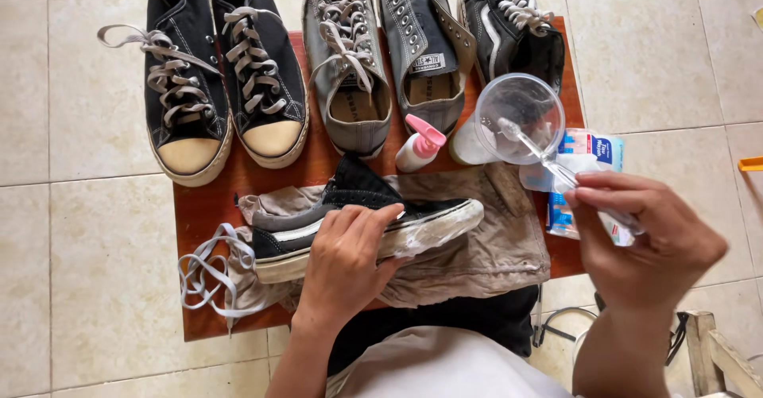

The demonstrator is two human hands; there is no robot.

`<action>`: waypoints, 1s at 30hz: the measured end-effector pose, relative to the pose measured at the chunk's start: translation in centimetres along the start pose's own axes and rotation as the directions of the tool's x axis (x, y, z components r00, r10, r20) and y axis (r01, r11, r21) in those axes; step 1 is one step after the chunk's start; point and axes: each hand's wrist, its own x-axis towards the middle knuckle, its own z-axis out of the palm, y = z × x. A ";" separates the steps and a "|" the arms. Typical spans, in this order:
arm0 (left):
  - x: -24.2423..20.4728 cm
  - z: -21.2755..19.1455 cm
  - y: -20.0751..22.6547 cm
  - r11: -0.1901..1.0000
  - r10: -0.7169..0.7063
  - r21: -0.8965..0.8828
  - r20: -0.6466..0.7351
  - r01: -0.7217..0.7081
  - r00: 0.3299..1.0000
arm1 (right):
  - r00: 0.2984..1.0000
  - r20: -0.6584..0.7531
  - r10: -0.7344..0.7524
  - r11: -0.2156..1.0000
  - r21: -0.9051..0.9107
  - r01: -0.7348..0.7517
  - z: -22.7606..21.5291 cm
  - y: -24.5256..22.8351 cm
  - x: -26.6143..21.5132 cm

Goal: The person cleans a shoe by hand using a toothbrush and a cleaning solution, scrubbing the white rubber sole and applying a white paste with a small brush.

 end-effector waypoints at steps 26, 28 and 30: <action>-2.2 0.6 12.1 0.395 -0.584 -0.820 0.124 0.414 0.802 | 0.942 -0.094 -0.321 0.855 0.400 0.331 6.7 -1.6 -14.3; -2.7 0.6 11.7 0.266 -0.635 -0.840 0.217 0.474 0.741 | 0.923 -0.094 -0.373 0.836 0.396 0.379 7.1 -1.1 -13.5; -3.7 1.0 11.1 0.277 -0.694 -0.853 0.141 0.442 0.706 | 0.947 -0.136 -0.293 0.894 0.313 0.321 7.2 -0.3 -12.8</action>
